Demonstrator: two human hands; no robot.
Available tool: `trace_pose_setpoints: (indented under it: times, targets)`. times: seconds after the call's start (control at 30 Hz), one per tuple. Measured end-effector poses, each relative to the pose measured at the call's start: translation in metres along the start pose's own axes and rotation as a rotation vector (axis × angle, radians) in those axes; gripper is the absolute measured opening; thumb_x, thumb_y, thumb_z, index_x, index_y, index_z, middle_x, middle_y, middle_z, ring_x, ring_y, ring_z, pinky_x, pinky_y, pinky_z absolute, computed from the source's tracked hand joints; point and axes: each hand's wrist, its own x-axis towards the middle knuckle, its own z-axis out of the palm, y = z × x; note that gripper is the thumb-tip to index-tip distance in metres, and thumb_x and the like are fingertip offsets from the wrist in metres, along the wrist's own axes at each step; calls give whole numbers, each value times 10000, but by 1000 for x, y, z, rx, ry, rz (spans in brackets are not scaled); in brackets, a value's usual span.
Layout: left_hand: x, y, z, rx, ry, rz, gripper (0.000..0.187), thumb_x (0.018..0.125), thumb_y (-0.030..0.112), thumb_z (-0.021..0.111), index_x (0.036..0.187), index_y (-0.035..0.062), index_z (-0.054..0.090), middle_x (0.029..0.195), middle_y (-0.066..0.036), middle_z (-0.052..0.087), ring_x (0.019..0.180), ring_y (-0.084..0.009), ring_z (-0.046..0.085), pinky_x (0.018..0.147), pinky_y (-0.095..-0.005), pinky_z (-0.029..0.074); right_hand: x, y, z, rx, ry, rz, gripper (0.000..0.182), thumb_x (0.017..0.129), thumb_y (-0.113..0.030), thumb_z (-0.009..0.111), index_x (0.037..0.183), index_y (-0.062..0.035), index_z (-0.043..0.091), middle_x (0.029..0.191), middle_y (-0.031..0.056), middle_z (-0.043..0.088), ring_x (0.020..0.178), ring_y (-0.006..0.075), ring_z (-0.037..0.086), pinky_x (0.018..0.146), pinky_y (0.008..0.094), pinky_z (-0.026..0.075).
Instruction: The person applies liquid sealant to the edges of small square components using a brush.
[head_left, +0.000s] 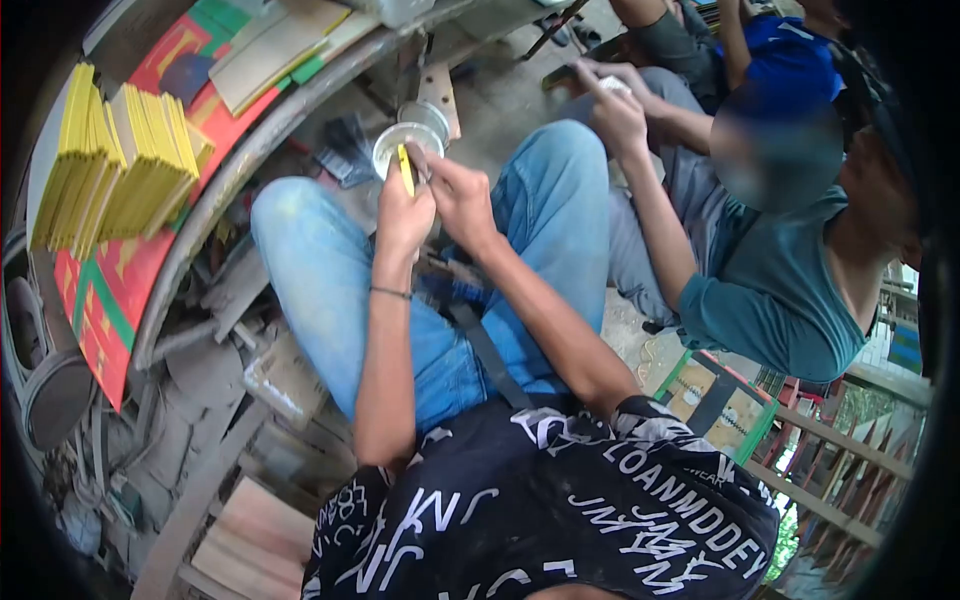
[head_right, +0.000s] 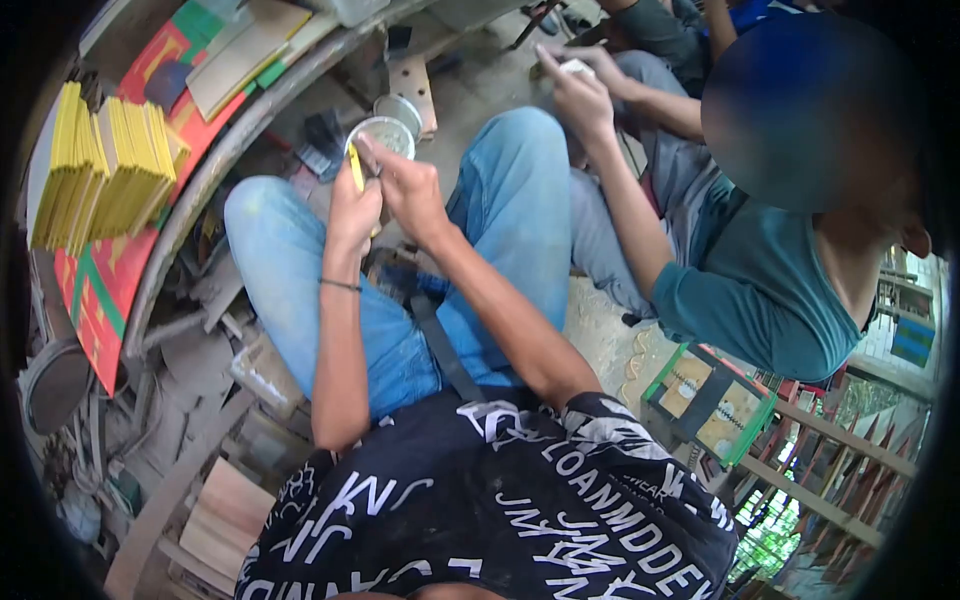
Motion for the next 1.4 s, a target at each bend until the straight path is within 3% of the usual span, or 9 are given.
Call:
trace_pose_setpoints:
  times: [0.1, 0.23, 0.53, 0.6, 0.73, 0.93, 1.0, 1.37, 1.4]
  targets:
    - [-4, 17, 1, -41, -46, -131, 529, 761, -117, 367, 1283, -35, 402, 1229, -127, 497, 1179, -217, 470, 1006, -315, 345, 7, 0, 0, 23, -5, -5, 417, 772, 53, 504, 1162, -61, 600, 997, 231, 619, 914, 353, 630, 734, 339, 501]
    - [-1, 10, 0, 59, -39, -4, 539, 755, -112, 366, 1288, -37, 392, 1226, -129, 497, 1175, -221, 472, 1002, -320, 350, 4, -5, -3, 29, 34, -90, 399, 782, 36, 499, 1156, -58, 602, 983, 240, 612, 892, 359, 633, 721, 344, 499]
    - [-8, 13, 7, -86, -15, -115, 519, 780, -92, 408, 1297, -43, 393, 1180, -165, 546, 1116, -243, 527, 959, -320, 395, 8, 4, 2, 25, -16, 76, 400, 798, 42, 492, 1165, -71, 604, 911, 260, 608, 878, 310, 663, 716, 328, 503]
    - [-7, 2, 6, -74, 15, -93, 523, 789, -82, 415, 1309, -42, 384, 1197, -168, 536, 1126, -243, 519, 967, -317, 393, 4, -2, -2, 19, 50, 26, 396, 800, 27, 510, 1166, -86, 611, 741, 237, 547, 598, 146, 566, 609, 296, 474]
    - [-5, 1, 3, -88, -7, -150, 549, 777, -96, 391, 1323, -45, 369, 1236, -174, 507, 1160, -250, 500, 987, -312, 381, 4, 17, 9, 86, 65, -69, 399, 797, 44, 506, 1168, -68, 603, 998, 225, 622, 925, 259, 659, 748, 314, 503]
    - [-7, 12, 6, 1, 9, -1, 605, 730, -124, 357, 1331, -57, 353, 1281, -184, 470, 1219, -264, 452, 1030, -327, 338, 3, 2, 3, 126, 98, -35, 449, 775, 51, 500, 1187, -97, 599, 932, 251, 600, 808, 311, 664, 701, 321, 493]
    - [-10, 7, 7, -59, -19, -10, 618, 720, -127, 352, 1335, -59, 345, 1292, -190, 462, 1238, -273, 434, 1047, -335, 317, 10, 12, 7, 114, 78, 113, 436, 784, 40, 499, 1185, -96, 601, 943, 253, 602, 822, 294, 669, 712, 324, 492]
    - [-5, 13, 1, 0, 19, -99, 586, 750, -117, 379, 1329, -23, 361, 1288, -152, 457, 1214, -245, 444, 1031, -336, 336, 4, 0, 0, 83, 21, 22, 412, 819, 21, 505, 1204, -103, 583, 1152, 162, 594, 1021, 295, 609, 820, 319, 500]
    - [-6, 12, 2, -5, 26, 7, 584, 757, -118, 379, 1333, -19, 358, 1295, -153, 452, 1216, -250, 444, 1027, -342, 345, 2, -3, 2, 114, 61, -58, 371, 828, 11, 496, 1172, -78, 603, 1123, 174, 608, 1040, 319, 598, 867, 349, 487]
